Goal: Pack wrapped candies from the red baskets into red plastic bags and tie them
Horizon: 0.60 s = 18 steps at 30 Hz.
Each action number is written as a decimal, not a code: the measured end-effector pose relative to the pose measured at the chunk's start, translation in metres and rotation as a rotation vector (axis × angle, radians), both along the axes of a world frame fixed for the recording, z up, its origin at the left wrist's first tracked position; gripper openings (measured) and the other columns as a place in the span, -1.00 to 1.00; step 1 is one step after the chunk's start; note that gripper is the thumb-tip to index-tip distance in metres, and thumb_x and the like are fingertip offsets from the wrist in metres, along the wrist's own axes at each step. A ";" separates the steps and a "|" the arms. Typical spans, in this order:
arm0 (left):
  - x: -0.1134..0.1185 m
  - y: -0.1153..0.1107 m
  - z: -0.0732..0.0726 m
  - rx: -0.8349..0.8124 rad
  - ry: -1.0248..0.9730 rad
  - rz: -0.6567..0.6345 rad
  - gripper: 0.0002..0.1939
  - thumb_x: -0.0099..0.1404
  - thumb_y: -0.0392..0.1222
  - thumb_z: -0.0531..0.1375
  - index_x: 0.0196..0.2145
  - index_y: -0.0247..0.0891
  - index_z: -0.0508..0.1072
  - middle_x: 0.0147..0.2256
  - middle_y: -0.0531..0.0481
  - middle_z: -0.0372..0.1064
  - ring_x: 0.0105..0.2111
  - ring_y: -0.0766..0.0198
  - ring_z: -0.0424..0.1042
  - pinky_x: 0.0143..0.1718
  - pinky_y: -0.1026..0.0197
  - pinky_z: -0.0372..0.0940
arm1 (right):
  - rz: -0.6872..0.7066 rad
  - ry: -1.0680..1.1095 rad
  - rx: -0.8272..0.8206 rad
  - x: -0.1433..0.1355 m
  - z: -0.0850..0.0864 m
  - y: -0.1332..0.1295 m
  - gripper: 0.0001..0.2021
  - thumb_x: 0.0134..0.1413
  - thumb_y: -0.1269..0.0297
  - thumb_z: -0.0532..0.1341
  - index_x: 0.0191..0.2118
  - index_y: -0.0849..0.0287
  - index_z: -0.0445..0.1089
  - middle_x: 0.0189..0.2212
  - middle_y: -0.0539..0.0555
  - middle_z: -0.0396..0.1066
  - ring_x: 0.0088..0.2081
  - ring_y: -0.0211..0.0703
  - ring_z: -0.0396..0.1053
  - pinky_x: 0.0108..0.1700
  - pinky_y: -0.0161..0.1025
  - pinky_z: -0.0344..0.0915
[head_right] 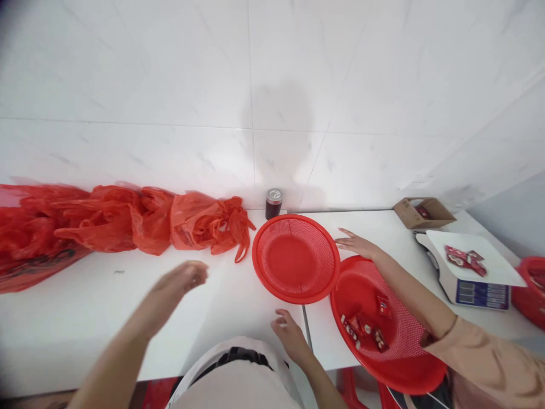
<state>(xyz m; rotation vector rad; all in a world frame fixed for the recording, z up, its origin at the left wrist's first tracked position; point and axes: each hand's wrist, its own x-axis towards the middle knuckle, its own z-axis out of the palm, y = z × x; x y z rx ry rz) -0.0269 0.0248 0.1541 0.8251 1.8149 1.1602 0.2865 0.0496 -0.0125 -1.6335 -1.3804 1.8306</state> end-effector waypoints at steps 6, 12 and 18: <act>0.058 -0.018 -0.050 -0.223 -0.068 -0.591 -0.66 0.29 0.07 0.10 -0.09 -0.11 0.49 -0.18 0.00 0.48 -0.20 0.16 0.41 -0.11 0.15 0.27 | -1.115 0.335 -0.272 0.127 -0.013 -0.017 -0.54 -0.07 -0.21 0.14 -0.23 0.09 0.27 -0.25 0.17 0.49 -0.17 0.02 0.50 -0.16 -0.03 0.47; 0.060 -0.005 -0.078 -0.230 -0.069 -0.596 -0.62 0.24 0.13 0.13 -0.11 -0.12 0.47 -0.12 -0.06 0.45 -0.11 0.11 0.39 -0.02 0.11 0.24 | -1.406 0.092 -0.209 0.183 -0.024 -0.031 -0.67 -0.39 0.25 0.32 -0.35 0.03 0.28 -0.31 0.15 0.50 -0.33 0.02 0.52 -0.35 -0.13 0.55; 0.062 0.062 -0.111 -0.381 -0.304 -0.242 -0.15 0.19 0.31 0.10 0.30 -0.06 -0.08 0.28 -0.30 -0.02 0.05 0.02 0.34 -0.07 0.04 0.31 | -0.942 -0.397 0.093 0.167 0.028 -0.098 -0.21 -0.59 -0.42 0.07 -0.07 -0.27 0.25 0.02 0.05 0.41 -0.10 0.21 0.47 -0.54 -0.12 0.39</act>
